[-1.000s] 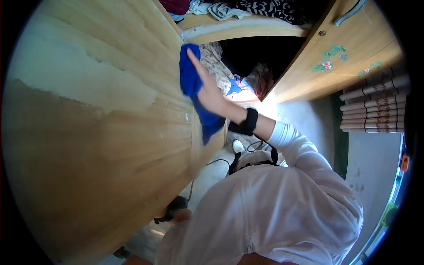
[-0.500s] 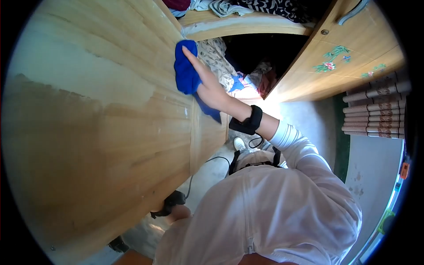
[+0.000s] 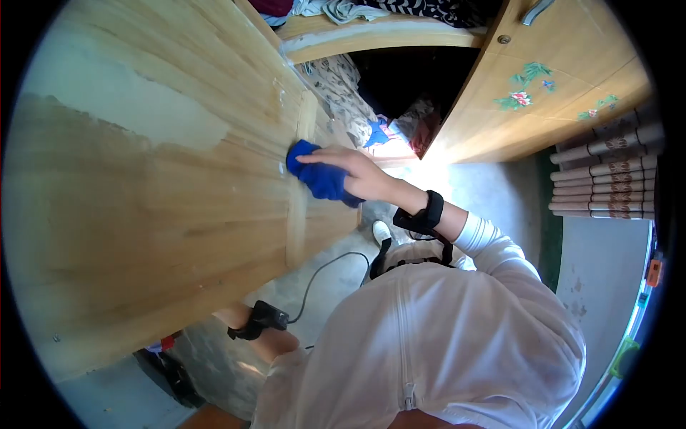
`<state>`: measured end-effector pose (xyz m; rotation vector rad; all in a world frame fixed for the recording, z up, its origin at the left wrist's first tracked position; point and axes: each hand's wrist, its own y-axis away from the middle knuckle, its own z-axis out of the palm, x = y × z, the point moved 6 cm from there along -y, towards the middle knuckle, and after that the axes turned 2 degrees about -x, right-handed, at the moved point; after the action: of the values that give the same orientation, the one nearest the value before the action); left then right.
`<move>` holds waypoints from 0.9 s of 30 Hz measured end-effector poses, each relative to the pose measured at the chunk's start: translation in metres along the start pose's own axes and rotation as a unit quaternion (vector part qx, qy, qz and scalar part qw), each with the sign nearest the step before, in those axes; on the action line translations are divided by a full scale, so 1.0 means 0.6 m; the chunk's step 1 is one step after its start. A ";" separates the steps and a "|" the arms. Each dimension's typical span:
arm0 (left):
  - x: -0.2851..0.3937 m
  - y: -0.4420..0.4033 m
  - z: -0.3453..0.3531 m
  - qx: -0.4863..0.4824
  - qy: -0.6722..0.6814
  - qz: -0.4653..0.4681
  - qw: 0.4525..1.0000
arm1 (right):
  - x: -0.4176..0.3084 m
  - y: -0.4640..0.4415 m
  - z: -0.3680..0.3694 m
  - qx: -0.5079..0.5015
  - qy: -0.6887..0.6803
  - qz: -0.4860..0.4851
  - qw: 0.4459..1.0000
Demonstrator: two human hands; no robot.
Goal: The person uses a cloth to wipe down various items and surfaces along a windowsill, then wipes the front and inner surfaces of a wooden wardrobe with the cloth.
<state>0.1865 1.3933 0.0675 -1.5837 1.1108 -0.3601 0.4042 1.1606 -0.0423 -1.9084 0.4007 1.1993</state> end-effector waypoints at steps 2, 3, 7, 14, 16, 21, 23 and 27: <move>-0.013 -0.012 -0.010 0.024 0.033 -0.046 0.998 | 0.001 0.010 0.012 -0.030 -0.006 -0.004 1.000; -0.023 -0.023 -0.020 0.053 0.060 -0.082 0.993 | 0.001 0.014 0.014 -0.029 -0.016 -0.001 0.999; -0.029 -0.059 -0.089 0.199 0.180 -0.205 0.941 | -0.005 0.030 0.000 -0.025 -0.038 0.027 0.999; 0.286 -0.008 -0.076 -0.139 0.490 -0.166 0.845 | -0.051 0.048 -0.042 -0.023 0.018 -0.015 0.999; 0.379 0.012 -0.035 -0.271 0.579 -0.169 0.750 | -0.080 0.050 -0.081 0.000 0.008 -0.015 1.000; 0.480 0.002 -0.035 -0.282 0.683 -0.207 0.641 | -0.108 0.088 -0.171 0.053 0.004 0.025 0.998; 0.521 0.009 -0.022 -0.267 0.719 -0.225 0.601 | -0.118 0.107 -0.199 0.053 0.044 0.029 0.997; 0.592 0.021 0.001 -0.338 0.771 -0.216 0.494 | -0.116 0.151 -0.266 0.039 0.078 0.055 0.995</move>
<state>0.3629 1.1108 -0.0561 -2.0633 2.3277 -2.2730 0.4069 0.9708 0.0066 -1.9400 0.6339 1.0903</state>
